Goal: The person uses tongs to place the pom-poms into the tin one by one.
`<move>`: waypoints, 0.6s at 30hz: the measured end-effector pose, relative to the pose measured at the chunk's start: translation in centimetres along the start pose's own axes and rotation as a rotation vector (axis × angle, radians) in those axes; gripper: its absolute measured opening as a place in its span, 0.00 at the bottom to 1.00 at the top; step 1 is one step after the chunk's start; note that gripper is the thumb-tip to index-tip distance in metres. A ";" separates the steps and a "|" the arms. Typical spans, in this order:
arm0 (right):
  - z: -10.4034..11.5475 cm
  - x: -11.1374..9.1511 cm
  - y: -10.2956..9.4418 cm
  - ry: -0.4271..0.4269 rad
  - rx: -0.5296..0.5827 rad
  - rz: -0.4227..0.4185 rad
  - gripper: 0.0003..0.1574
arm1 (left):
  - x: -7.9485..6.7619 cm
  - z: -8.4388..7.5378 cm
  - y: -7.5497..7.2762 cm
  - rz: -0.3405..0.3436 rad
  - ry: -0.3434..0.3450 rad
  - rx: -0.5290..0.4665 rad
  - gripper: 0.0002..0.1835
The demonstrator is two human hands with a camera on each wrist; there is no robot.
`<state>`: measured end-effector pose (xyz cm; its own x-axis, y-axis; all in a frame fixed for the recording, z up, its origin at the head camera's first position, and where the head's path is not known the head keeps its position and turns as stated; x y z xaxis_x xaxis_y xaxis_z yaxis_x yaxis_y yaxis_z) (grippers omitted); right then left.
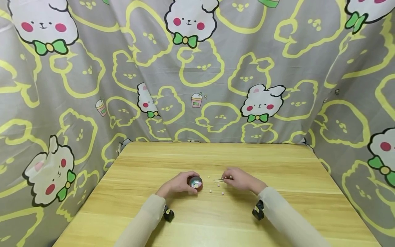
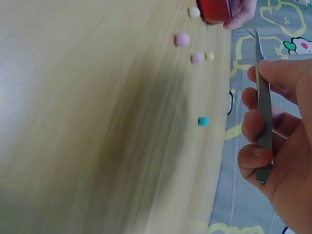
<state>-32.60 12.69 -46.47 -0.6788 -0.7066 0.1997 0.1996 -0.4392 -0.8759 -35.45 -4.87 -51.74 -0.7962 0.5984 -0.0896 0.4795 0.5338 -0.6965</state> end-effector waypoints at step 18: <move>-1.0 -3.2 0.4 0.070 0.040 0.032 0.07 | 0.0 0.0 0.0 -0.006 -0.019 -0.001 0.27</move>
<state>-31.03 15.34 -47.90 -0.7190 -0.6808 0.1395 0.2492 -0.4400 -0.8627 -35.42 -4.89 -51.76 -0.8060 0.5836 -0.0989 0.4750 0.5380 -0.6964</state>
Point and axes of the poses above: each hand's wrist, its own x-axis towards the middle knuckle, its own y-axis out of the palm, z = x × y, the point moved 10 cm from there along x, towards the middle knuckle, and after that the axes turned 2 degrees about -y, right-handed, at the moved point
